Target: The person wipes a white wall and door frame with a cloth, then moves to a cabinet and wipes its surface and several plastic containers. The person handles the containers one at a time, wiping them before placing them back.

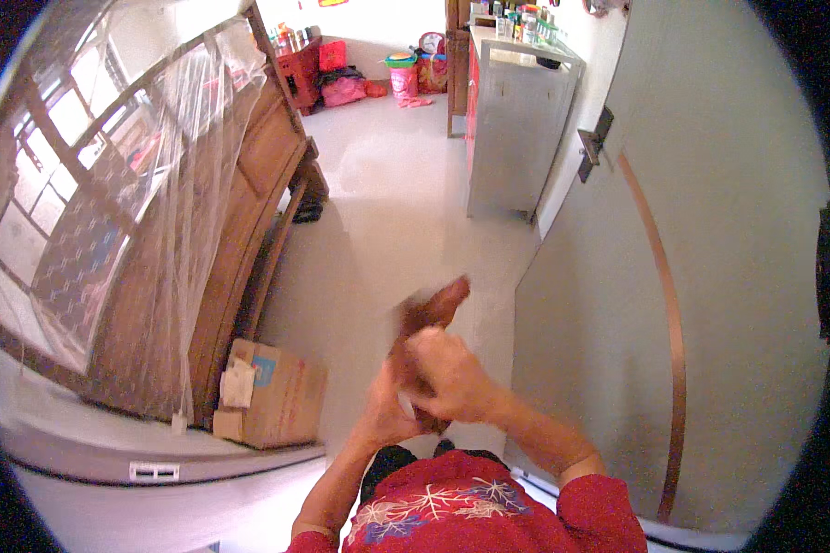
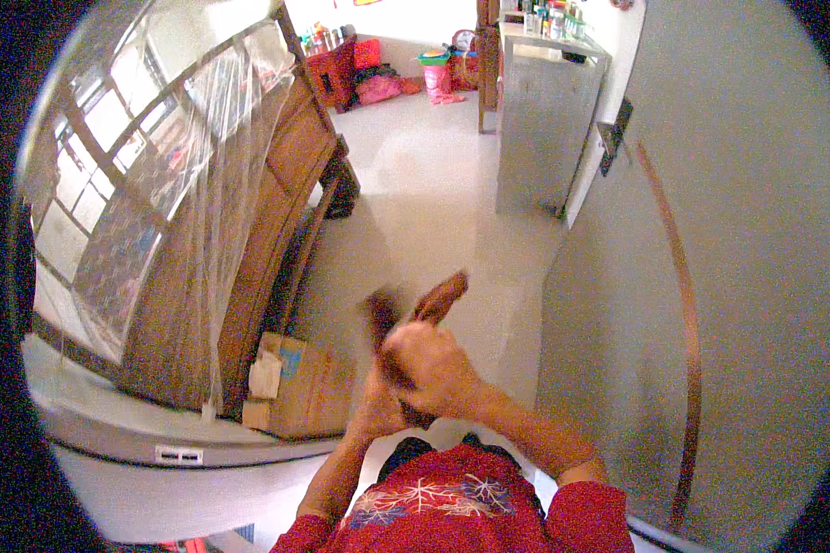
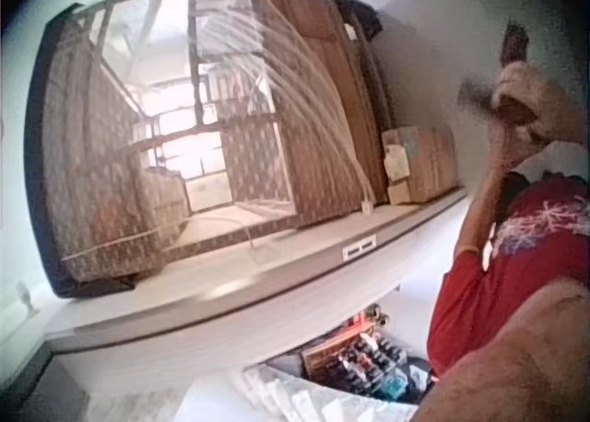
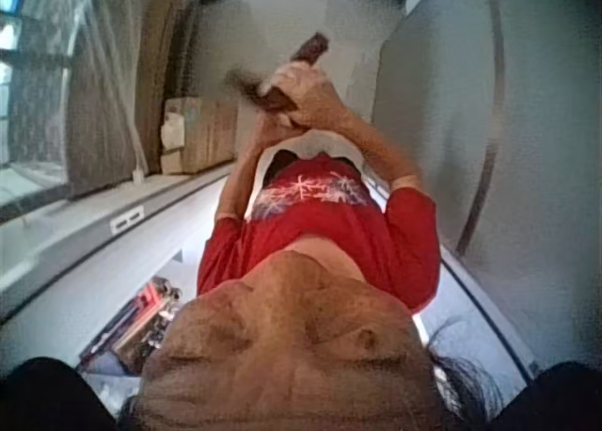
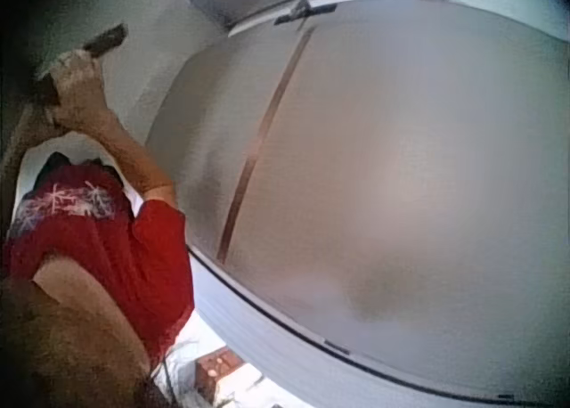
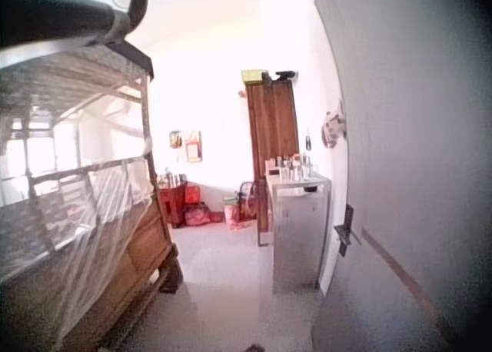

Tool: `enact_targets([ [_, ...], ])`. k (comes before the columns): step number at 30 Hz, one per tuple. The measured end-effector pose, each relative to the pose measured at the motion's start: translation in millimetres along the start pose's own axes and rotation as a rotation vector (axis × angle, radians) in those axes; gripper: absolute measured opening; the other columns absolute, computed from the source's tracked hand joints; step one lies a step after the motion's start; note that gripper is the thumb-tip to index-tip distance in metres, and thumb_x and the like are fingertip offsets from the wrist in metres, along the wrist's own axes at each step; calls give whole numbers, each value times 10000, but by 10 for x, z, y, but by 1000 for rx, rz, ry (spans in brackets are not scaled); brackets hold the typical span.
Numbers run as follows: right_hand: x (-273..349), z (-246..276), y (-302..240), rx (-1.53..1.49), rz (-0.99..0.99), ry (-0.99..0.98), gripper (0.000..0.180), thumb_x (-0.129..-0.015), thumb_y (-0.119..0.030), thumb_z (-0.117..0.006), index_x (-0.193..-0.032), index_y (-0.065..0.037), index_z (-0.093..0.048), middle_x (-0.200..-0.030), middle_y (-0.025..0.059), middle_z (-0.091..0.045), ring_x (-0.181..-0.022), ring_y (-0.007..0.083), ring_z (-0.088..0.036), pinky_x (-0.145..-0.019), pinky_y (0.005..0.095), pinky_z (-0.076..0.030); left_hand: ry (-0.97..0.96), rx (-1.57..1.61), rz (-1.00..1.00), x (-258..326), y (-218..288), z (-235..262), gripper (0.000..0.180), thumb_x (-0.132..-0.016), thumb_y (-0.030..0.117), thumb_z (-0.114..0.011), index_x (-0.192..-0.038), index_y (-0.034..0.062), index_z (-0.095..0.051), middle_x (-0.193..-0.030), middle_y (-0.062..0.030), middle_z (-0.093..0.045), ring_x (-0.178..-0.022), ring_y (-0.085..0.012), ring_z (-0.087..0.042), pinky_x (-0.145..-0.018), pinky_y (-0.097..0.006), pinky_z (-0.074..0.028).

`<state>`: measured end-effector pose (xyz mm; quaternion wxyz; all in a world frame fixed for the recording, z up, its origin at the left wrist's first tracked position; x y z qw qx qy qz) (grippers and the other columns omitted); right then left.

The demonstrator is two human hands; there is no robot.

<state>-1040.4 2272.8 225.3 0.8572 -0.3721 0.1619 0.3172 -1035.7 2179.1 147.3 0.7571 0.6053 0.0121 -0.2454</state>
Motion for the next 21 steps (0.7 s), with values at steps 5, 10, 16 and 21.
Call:
enact_targets([
  [5, -556, -415, 803, 16, -232, -385, 399, -708, -177, -627, -1073, -49, -528, -1031, 163, -545, -949, 348, -531, -834, 439, -443, -315, -327, 259, -595, -492, 85, 774, -561, 320, -826, -1200, 75, -464, -1143, -127, -531, -1068, -262, -525, -917, -353, -427],
  [10, -1411, -575, 1805, -551, -390, -434, 392, -790, -121, -534, -1176, -56, -506, -1091, 110, -576, -1021, 242, -555, -880, 340, -446, -266, -335, 48, -1701, -555, 509, 952, -531, 376, -849, -1267, 40, -349, -1246, -153, -422, -1164, -293, -428, -984, -380, -358],
  [16, -2161, -524, 2752, -1597, -593, -19, 461, -846, -113, -533, -1297, -61, -451, -1222, 84, -553, -1088, 184, -542, -962, 323, -416, -231, -132, -188, -2884, -951, 927, 1043, -490, 366, -888, -1284, 10, -312, -1244, -185, -445, -1188, -289, -453, -994, -399, -389],
  [21, -2496, -526, 3700, -1375, -363, 265, 510, -839, -188, -627, -1291, -40, -443, -1296, 98, -499, -1174, 207, -486, -1019, 371, -373, -171, 459, -69, -3981, -1511, 973, 1144, -501, 307, -896, -1381, 17, -225, -1305, -154, -405, -1200, -271, -441, -1000, -412, -384],
])
Point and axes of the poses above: each hand's wrist, its own x-axis away from the middle knuckle, its own z-axis out of the back of the hand, y = z × x, the point moved 8 cm from there along -x, towards the middle knuckle
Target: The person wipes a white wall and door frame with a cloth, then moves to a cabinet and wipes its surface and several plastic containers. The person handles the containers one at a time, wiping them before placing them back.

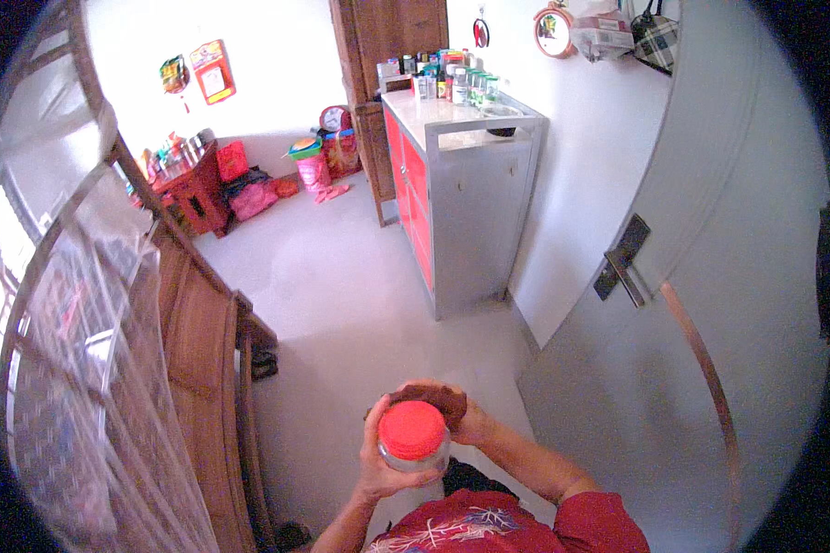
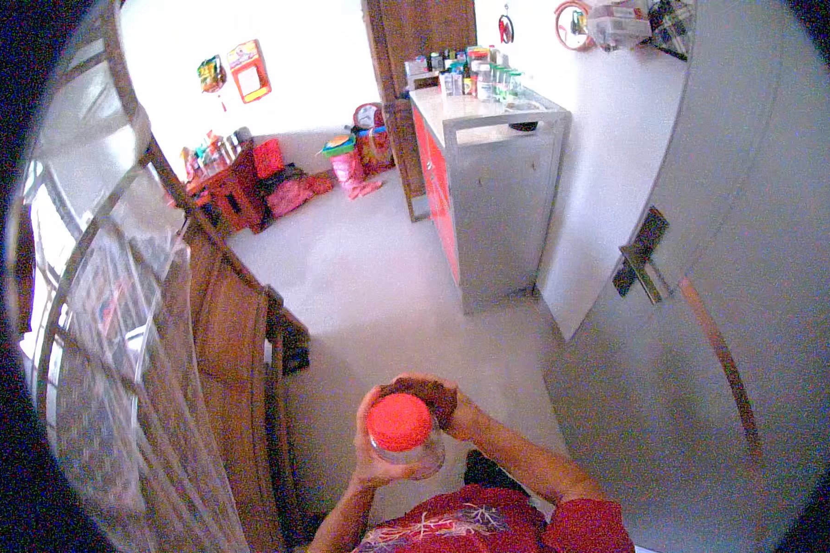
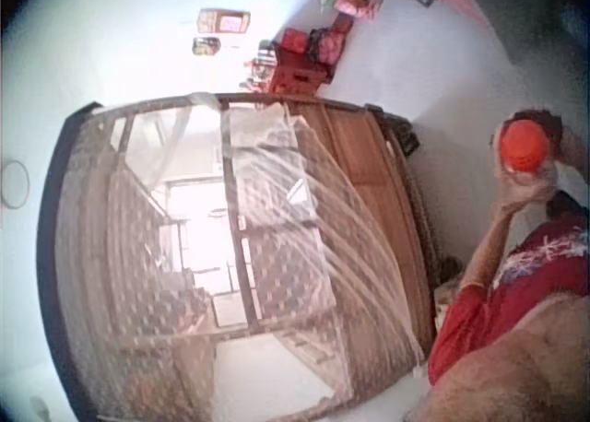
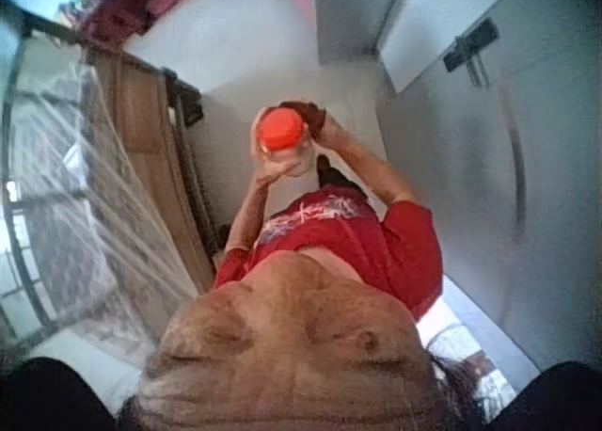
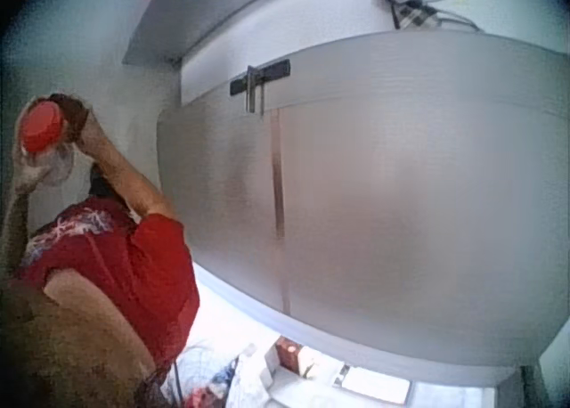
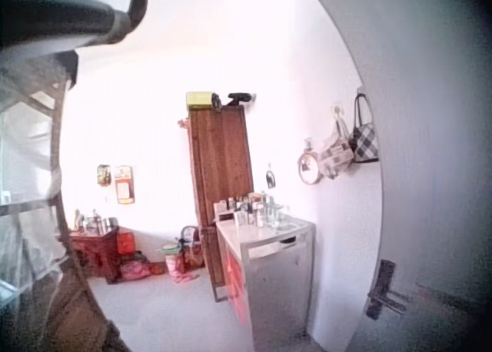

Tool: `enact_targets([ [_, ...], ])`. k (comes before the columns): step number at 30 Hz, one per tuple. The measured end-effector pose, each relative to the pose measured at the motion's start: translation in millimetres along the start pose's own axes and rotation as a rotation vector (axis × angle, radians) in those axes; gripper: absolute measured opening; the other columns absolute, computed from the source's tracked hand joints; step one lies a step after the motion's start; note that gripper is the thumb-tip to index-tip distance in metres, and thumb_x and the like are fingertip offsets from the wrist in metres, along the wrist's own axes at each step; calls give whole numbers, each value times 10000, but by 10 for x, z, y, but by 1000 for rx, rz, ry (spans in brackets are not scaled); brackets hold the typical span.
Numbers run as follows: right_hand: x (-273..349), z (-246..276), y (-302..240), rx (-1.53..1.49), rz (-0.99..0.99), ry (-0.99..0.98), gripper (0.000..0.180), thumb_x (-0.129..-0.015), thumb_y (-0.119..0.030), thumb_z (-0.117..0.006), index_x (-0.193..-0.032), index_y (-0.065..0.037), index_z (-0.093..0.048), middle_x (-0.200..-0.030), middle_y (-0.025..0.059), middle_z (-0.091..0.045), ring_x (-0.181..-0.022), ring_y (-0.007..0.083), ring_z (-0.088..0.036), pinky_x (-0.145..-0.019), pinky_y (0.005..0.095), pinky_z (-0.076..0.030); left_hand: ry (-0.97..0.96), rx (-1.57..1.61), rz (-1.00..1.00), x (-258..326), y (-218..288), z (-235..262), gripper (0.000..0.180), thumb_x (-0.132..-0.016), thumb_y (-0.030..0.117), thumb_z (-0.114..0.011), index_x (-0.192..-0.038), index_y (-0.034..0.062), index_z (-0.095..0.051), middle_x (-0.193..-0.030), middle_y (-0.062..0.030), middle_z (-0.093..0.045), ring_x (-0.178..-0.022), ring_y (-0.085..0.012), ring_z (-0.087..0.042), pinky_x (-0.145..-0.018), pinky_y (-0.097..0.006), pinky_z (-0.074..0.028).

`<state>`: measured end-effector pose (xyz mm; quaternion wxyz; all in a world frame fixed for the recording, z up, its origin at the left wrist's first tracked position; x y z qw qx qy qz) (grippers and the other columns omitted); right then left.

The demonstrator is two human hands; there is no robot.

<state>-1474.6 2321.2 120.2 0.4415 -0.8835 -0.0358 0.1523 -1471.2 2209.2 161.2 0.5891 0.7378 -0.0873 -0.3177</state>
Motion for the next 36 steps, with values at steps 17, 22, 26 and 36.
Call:
enact_targets([
  [17, -3191, 1979, 183, -341, -86, 387, 372, -820, -150, -624, -1165, -75, -506, -1154, 51, -551, -1059, 194, -524, -914, 342, -445, 555, -322, -396, -3251, -1076, 1516, 1123, -550, 345, -854, -1388, 33, -174, -1390, -140, -263, -1237, -289, -357, -1015, -455, -359],
  [22, -4172, 2214, -146, -139, -79, 344, 345, -878, -262, -595, -1148, -70, -497, -923, -3, -564, -863, 144, -563, -781, 312, -482, 676, -296, -391, -4232, -1763, 2409, 1055, -614, 313, -812, -1400, 28, -168, -1404, -149, -255, -1264, -308, -329, -1037, -467, -330],
  [26, -4985, 2702, -709, 536, 104, 551, 414, -815, -85, -605, -1211, -42, -490, -1022, 64, -583, -935, 188, -580, -845, 319, -469, 620, -266, -390, -5321, -1956, 2892, 893, -661, -124, -651, -1399, 157, -236, -1262, -159, -459, -1068, -289, -543, -852, -366, -517],
  [36, -5495, 3718, -2509, 2068, 107, 1551, 437, -698, -133, -678, -1125, -153, -586, -1284, 183, -425, -1144, 408, -408, -856, 524, -361, 202, -44, -325, -7418, -2198, 2664, 1063, -603, 331, -844, -1410, 90, -195, -1318, -147, -399, -1165, -328, -471, -920, -482, -462],
])
Point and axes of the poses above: each hand's wrist, its own x-axis away from the middle knuckle, its own z-axis out of the back of the hand, y = z × x, the point moved 8 cm from there along -x, towards the middle knuckle
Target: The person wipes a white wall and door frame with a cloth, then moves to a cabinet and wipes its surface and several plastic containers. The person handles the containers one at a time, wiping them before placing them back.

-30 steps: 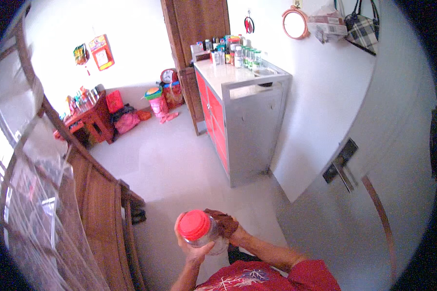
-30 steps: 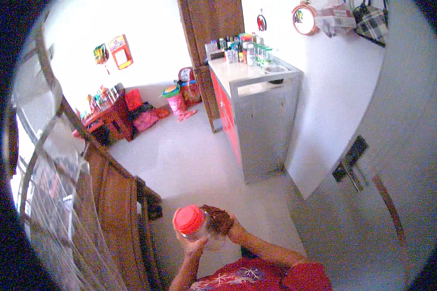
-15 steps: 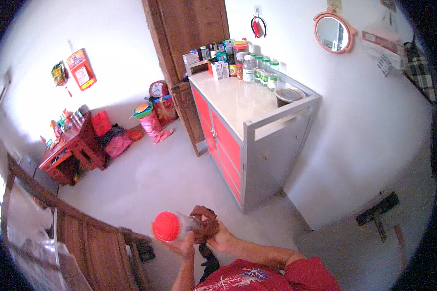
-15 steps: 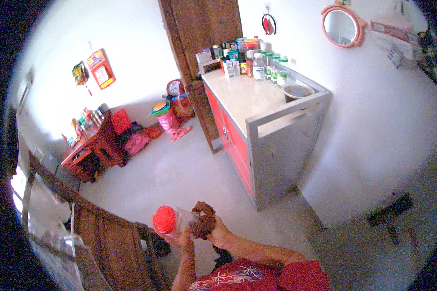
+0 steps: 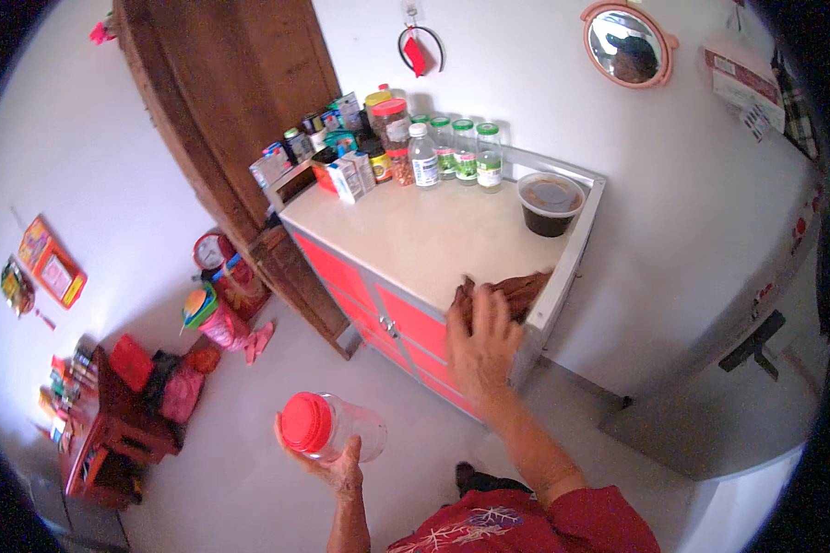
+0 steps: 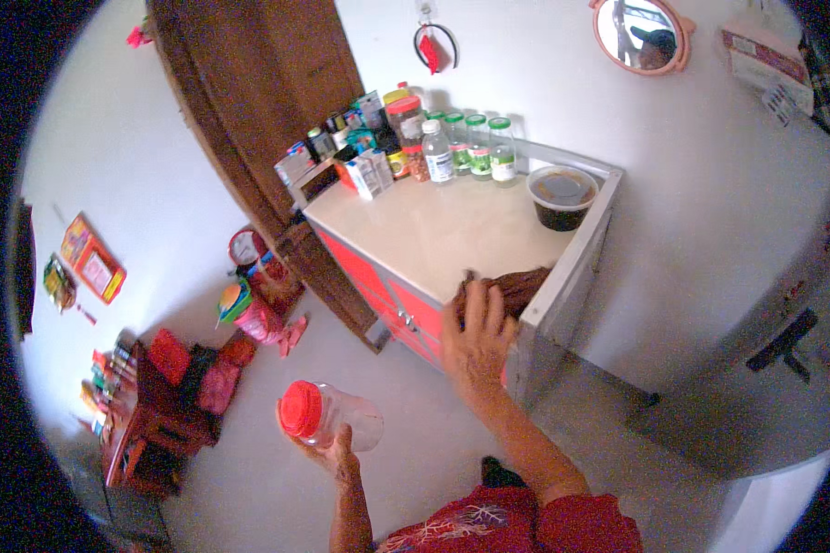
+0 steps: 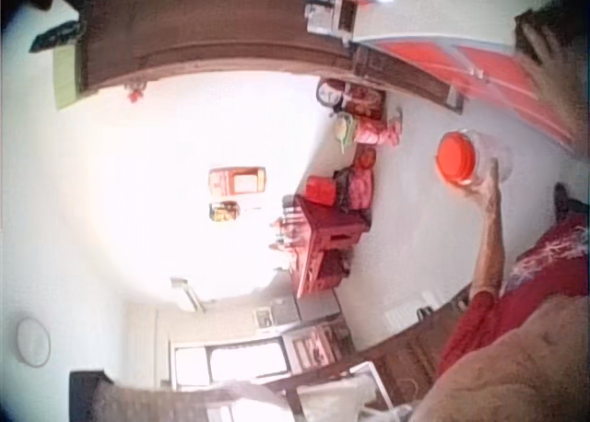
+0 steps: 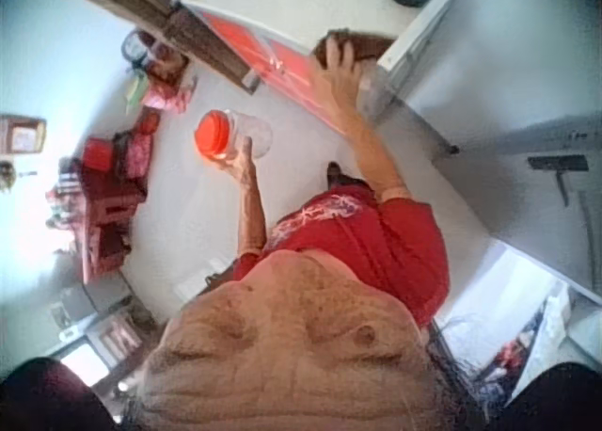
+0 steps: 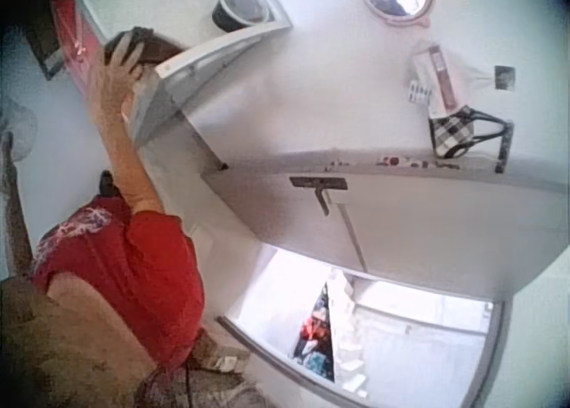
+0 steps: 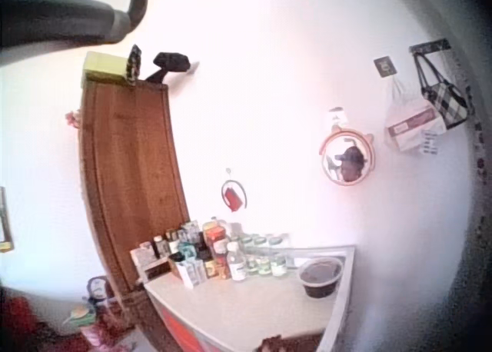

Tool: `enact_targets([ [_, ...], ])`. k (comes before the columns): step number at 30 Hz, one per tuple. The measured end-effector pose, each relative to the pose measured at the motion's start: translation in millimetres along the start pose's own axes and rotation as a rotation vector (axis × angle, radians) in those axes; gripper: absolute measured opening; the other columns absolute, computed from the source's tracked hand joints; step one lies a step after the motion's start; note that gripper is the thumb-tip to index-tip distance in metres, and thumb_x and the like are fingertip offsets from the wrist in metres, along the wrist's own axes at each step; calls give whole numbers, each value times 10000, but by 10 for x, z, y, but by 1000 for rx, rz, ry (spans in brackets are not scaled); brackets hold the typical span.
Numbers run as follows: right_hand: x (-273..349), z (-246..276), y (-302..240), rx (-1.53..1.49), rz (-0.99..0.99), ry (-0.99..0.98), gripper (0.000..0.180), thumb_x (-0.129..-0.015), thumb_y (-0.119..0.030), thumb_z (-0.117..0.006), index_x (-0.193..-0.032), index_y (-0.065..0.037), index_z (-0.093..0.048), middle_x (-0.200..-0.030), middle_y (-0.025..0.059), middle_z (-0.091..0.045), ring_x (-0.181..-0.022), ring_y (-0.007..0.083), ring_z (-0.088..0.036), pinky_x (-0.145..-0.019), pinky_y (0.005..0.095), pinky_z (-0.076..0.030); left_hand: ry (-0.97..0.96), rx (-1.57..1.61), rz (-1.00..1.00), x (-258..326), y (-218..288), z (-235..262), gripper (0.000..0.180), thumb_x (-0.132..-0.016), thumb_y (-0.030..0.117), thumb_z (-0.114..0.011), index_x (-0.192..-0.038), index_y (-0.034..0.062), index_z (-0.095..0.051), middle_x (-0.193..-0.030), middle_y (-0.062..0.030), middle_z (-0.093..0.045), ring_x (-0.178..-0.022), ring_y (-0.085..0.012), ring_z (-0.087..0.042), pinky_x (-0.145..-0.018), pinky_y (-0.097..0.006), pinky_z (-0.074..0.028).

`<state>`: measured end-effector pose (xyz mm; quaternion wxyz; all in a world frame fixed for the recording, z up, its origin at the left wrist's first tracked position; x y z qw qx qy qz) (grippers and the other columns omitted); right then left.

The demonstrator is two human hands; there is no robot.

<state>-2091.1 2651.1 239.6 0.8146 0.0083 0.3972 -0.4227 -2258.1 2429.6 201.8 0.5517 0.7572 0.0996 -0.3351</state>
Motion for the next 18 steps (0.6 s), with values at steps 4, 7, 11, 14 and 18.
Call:
enact_targets([
  [4, -78, -669, 126, 142, 61, -113, 190, -756, -155, -640, -943, -126, -664, -1256, 188, -464, -1195, 408, -378, -906, 525, -308, -128, 69, 53, -458, -417, -390, 1076, -597, 328, -844, -1413, 87, -186, -1324, -147, -396, -1156, -326, -484, -907, -472, -475],
  [7, -299, -818, 146, -17, 55, -115, 199, -771, -147, -616, -969, -139, -631, -1226, 147, -498, -1183, 373, -401, -902, 499, -316, -172, 147, 53, -736, -619, -575, 1055, -609, 302, -834, -1413, 82, -188, -1318, -149, -409, -1153, -324, -490, -886, -450, -489],
  [11, -605, -1144, 156, 38, -1, -115, 336, -790, -143, -573, -1124, -177, -561, -1233, 121, -490, -1170, 362, -407, -871, 496, -325, -234, 240, 107, -1102, -959, -891, 1004, -619, 252, -820, -1397, 70, -212, -1300, -151, -429, -1142, -321, -500, -883, -435, -481],
  [14, -853, -1379, 207, 139, -53, -166, 380, -805, -144, -526, -1182, -191, -550, -1254, 102, -478, -1188, 353, -389, -847, 505, -328, -325, 330, 206, -1312, -1125, -1272, 982, -619, 235, -817, -1385, 63, -226, -1294, -153, -437, -1125, -324, -513, -904, -433, -461],
  [18, -1319, -1681, 708, 245, -187, -107, 267, -823, -206, -515, -1073, -177, -605, -1169, 97, -502, -1104, 329, -432, -802, 506, -371, -514, 411, 293, -1596, -1235, -1818, 1084, -570, 328, -843, -1395, 52, -196, -1310, -139, -400, -1177, -295, -450, -976, -432, -399],
])
Point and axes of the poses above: each hand's wrist, its own x-axis away from the middle knuckle, its own z-axis out of the back of the hand, y = z × x, the point moved 8 cm from there along -x, towards the middle knuckle
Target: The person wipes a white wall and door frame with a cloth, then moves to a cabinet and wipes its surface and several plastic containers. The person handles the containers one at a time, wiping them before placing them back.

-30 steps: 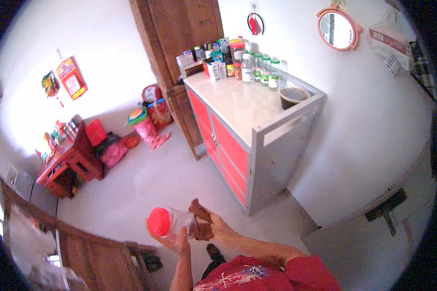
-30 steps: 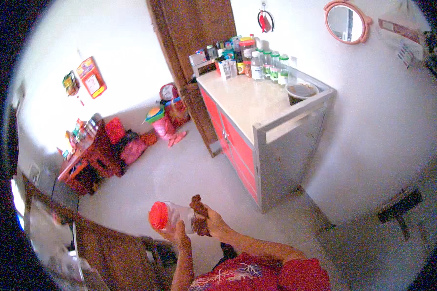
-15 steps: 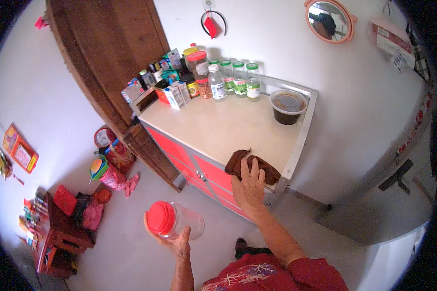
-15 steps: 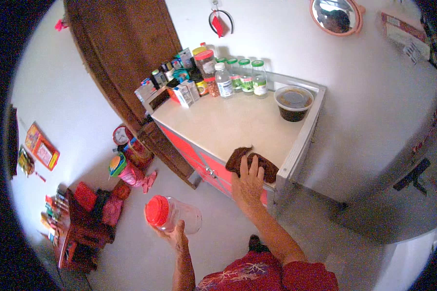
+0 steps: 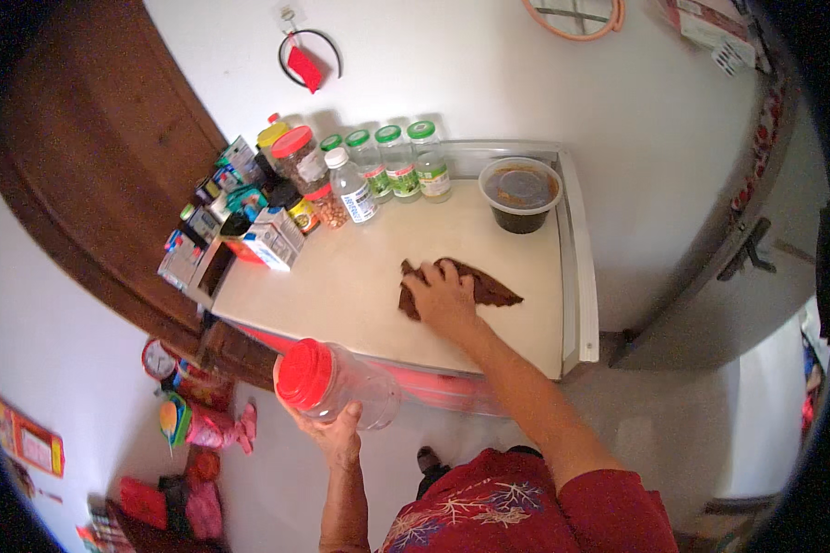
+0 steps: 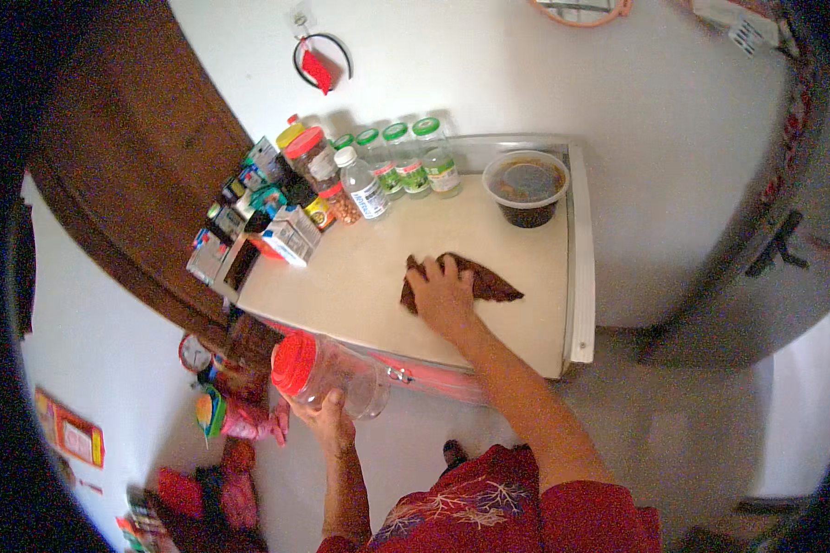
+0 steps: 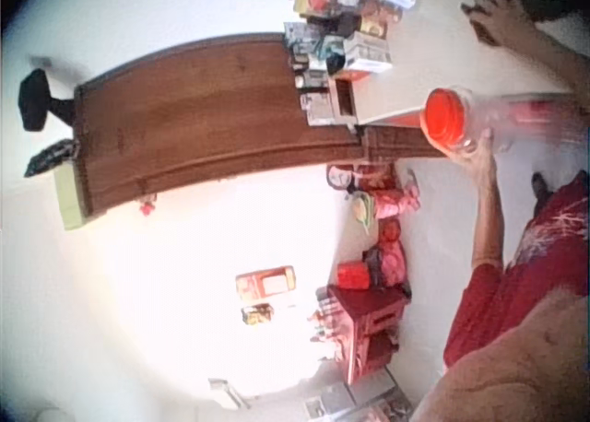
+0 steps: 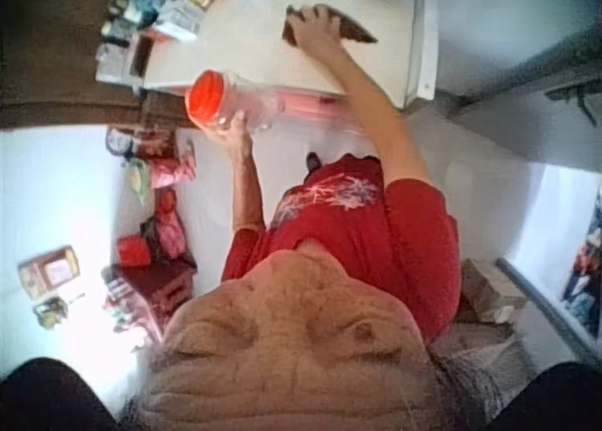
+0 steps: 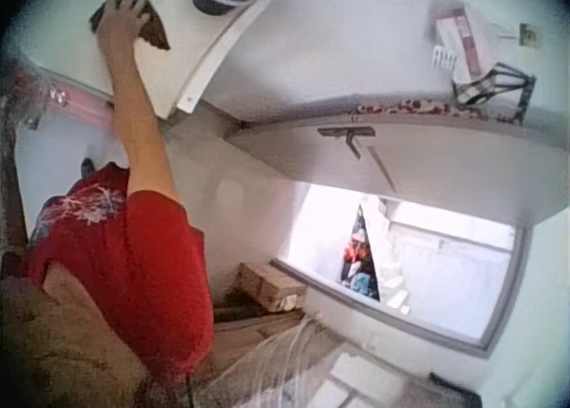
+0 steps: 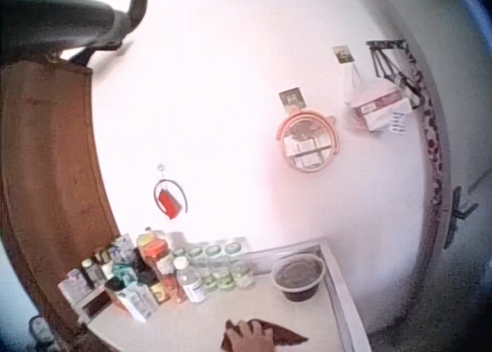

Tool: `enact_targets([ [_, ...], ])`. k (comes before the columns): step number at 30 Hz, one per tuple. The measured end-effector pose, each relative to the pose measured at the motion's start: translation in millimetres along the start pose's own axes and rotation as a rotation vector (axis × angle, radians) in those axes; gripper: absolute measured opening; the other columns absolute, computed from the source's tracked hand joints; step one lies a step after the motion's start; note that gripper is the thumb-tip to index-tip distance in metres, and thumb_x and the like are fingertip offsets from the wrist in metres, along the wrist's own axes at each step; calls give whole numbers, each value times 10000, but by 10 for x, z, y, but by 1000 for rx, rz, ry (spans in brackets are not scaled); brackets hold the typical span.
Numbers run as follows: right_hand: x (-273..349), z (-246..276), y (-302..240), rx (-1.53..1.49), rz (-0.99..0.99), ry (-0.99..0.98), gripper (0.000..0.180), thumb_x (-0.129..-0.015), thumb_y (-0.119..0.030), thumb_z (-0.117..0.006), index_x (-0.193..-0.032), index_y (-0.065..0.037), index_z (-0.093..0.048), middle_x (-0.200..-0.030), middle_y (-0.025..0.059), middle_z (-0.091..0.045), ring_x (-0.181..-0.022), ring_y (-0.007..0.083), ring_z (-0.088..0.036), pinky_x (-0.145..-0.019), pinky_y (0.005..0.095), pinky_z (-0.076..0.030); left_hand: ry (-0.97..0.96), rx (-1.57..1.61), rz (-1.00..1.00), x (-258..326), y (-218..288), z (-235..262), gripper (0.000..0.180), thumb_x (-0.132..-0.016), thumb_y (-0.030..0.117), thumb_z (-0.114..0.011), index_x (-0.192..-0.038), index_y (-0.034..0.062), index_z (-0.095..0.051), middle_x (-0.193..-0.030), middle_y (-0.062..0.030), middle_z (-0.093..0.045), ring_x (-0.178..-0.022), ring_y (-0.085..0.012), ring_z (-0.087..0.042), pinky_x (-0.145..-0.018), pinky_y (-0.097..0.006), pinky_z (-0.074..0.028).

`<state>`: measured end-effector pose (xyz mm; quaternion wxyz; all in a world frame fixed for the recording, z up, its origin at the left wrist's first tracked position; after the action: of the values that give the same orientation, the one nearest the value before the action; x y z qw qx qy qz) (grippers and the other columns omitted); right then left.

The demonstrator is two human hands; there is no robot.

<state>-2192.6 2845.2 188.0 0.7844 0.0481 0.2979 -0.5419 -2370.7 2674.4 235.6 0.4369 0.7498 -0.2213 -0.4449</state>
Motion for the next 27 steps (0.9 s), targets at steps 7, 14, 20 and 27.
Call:
enact_targets([
  [7, -824, -210, 663, 194, -414, -27, 293, -840, -165, -556, -1128, -217, -577, -1218, 78, -449, -1122, 328, -411, -798, 536, -404, -195, 179, 163, -777, -487, 66, 1051, -587, 71, -777, -1408, 46, -120, -1318, -155, -386, -1222, -293, -416, -1015, -441, -367],
  [14, -878, -308, 717, 233, -305, 15, 191, -779, -222, -597, -944, -145, -656, -1086, 61, -541, -1061, 311, -463, -746, 534, -451, -408, 202, 289, -1363, -688, -580, 986, -570, -109, -675, -1397, 33, -158, -1287, -149, -421, -1180, -272, -452, -998, -403, -382],
  [20, 184, 333, 4, 152, -104, 26, 303, -714, -248, -633, -1007, -174, -610, -1123, 25, -522, -976, 272, -466, -662, 467, -432, -670, 394, 248, -1510, -617, -1944, 889, -608, -38, -765, -1350, 23, -278, -1276, -109, -442, -1156, -232, -462, -982, -377, -383],
  [27, 694, 740, 13, 142, -131, -45, 390, -715, -256, -649, -1102, -246, -603, -1251, -17, -486, -1033, 227, -451, -677, 388, -368, -792, 386, 216, -1401, -869, -3327, 825, -662, 81, -787, -1327, 16, -303, -1245, -112, -464, -1120, -213, -482, -943, -341, -418],
])
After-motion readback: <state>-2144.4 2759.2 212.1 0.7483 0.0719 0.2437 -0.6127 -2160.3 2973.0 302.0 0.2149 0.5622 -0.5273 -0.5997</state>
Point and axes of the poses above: each hand's wrist, its own x-axis away from the middle knuckle, its own z-axis out of the back of the hand, y = z × x, the point moved 8 cm from there along -x, towards the middle knuckle
